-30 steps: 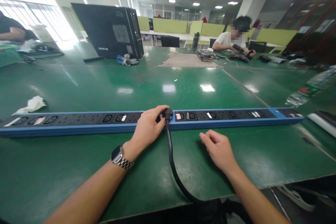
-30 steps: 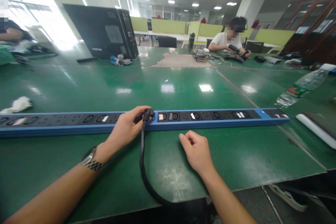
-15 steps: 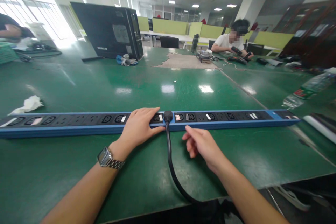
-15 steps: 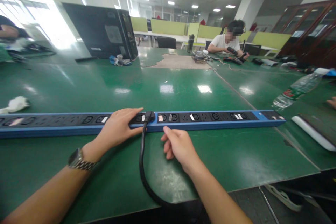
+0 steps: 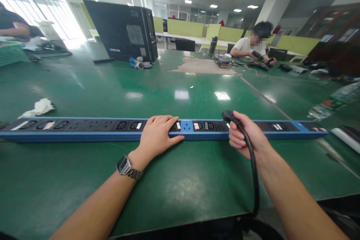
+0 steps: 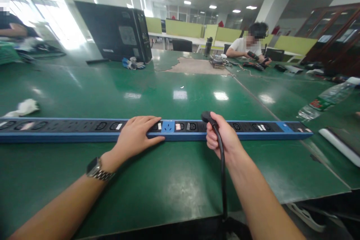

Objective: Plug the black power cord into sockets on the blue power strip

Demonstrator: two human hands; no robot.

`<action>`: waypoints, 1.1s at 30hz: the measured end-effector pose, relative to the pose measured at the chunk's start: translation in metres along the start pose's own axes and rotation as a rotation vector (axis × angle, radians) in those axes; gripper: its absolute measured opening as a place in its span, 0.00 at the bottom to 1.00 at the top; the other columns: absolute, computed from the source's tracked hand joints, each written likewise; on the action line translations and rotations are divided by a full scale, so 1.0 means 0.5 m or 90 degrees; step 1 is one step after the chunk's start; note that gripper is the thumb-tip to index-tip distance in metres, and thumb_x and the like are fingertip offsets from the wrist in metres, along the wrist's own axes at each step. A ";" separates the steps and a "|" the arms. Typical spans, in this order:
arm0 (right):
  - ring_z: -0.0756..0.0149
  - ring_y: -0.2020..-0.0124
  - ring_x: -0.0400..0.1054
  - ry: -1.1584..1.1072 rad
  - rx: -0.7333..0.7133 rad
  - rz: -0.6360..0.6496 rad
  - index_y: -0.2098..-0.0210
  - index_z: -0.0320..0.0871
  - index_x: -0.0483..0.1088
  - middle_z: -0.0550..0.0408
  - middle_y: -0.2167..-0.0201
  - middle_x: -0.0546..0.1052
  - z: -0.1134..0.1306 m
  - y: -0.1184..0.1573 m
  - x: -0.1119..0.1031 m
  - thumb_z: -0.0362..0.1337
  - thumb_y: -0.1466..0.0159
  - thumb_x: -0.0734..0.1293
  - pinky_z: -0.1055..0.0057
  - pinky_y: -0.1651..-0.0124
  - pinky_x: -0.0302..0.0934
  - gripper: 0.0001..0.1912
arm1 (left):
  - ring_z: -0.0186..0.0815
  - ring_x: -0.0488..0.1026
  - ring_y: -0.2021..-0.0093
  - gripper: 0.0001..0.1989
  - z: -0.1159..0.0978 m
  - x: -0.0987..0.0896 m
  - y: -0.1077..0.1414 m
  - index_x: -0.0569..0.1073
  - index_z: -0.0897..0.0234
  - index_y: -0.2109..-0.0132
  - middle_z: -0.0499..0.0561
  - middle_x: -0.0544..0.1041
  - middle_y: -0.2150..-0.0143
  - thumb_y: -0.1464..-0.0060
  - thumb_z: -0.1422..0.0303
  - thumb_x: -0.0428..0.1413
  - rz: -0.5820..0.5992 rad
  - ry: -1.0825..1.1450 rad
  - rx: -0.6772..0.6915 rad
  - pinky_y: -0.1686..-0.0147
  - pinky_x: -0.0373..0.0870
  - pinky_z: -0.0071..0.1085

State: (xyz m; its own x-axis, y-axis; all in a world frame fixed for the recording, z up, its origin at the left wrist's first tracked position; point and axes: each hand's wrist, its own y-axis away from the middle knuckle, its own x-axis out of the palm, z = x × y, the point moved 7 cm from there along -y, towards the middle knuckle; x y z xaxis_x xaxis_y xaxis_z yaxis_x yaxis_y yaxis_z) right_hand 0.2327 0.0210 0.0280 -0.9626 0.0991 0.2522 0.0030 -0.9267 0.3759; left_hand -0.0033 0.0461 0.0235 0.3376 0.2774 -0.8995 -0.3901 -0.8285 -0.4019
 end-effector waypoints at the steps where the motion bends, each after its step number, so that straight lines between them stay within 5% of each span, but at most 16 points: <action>1: 0.77 0.94 0.42 0.017 0.028 -0.011 0.82 0.45 0.57 0.67 0.94 0.50 -0.015 -0.008 -0.021 0.49 0.33 0.55 0.78 0.89 0.39 0.24 | 0.49 0.70 0.45 0.29 0.000 0.000 0.000 0.71 0.59 0.42 0.55 0.75 0.45 0.48 0.51 0.60 -0.002 0.003 -0.002 0.43 0.60 0.49; 5: 0.76 0.94 0.45 0.032 0.059 -0.056 0.83 0.44 0.59 0.66 0.95 0.52 -0.054 -0.033 -0.056 0.48 0.34 0.58 0.78 0.89 0.41 0.24 | 0.50 0.70 0.46 0.29 0.000 0.000 0.000 0.71 0.60 0.43 0.55 0.76 0.46 0.49 0.51 0.60 -0.007 0.006 -0.005 0.43 0.61 0.48; 23: 0.74 0.93 0.48 0.024 0.018 -0.062 0.81 0.45 0.58 0.65 0.94 0.55 -0.084 -0.038 -0.017 0.51 0.34 0.58 0.77 0.88 0.45 0.24 | 0.49 0.70 0.46 0.30 -0.001 0.001 0.000 0.70 0.60 0.42 0.56 0.75 0.46 0.48 0.50 0.59 -0.010 -0.014 0.000 0.43 0.60 0.46; 33: 0.75 0.91 0.49 0.043 0.023 -0.047 0.77 0.43 0.64 0.65 0.91 0.58 -0.072 -0.037 -0.045 0.50 0.35 0.59 0.76 0.85 0.45 0.21 | 0.49 0.70 0.46 0.30 0.000 0.003 0.000 0.70 0.60 0.42 0.56 0.76 0.46 0.48 0.50 0.59 -0.010 -0.014 0.001 0.43 0.60 0.47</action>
State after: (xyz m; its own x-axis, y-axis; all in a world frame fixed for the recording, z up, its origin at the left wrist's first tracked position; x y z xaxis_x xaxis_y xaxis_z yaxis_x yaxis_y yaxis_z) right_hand 0.2446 0.0228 -0.0168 -0.9767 0.1407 0.1618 -0.0600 -0.9038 0.4238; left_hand -0.0030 0.0464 0.0222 0.3249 0.3008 -0.8966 -0.3858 -0.8235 -0.4160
